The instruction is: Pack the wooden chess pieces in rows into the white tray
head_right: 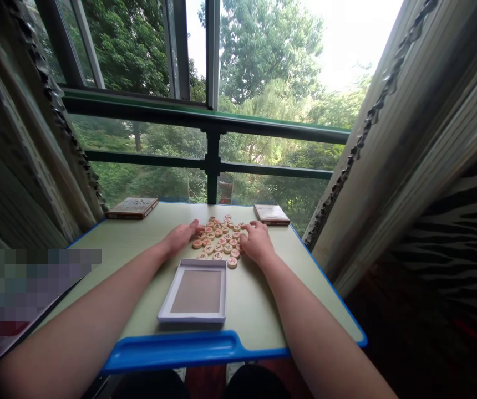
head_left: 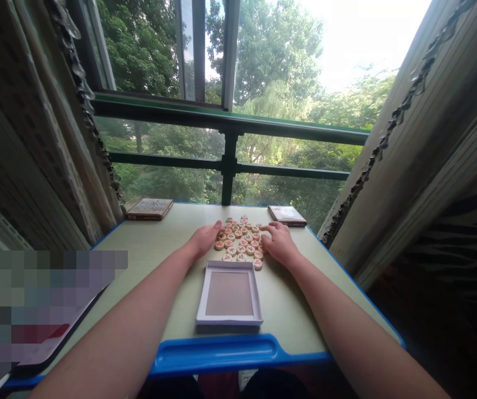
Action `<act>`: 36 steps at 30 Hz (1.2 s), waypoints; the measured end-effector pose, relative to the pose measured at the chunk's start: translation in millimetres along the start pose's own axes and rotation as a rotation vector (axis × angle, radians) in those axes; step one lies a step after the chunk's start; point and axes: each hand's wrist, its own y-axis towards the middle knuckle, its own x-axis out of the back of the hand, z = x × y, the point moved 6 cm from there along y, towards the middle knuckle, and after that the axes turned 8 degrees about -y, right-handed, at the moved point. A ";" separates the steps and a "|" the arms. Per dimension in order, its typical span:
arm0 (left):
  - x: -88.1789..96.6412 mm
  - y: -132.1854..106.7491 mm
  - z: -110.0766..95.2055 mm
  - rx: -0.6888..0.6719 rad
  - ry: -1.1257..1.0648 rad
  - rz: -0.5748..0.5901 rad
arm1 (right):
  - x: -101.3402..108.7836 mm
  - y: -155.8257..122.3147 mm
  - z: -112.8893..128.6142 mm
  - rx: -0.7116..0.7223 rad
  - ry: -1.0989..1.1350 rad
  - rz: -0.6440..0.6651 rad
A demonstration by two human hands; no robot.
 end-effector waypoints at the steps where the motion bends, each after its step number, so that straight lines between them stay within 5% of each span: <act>1: 0.6 0.9 2.2 0.013 -0.002 -0.002 | 1.1 0.2 -1.8 -0.021 0.009 0.008; 12: 0.6 11.4 23.5 0.059 -0.085 0.010 | -2.3 0.6 4.5 0.038 0.034 0.127; 24: 7.1 10.4 12.1 -0.035 0.104 -0.056 | 0.7 -0.2 6.9 0.099 0.078 0.075; 36: 5.1 3.8 6.2 -0.089 0.215 -0.002 | 20.5 -0.6 -16.0 -0.166 0.129 0.158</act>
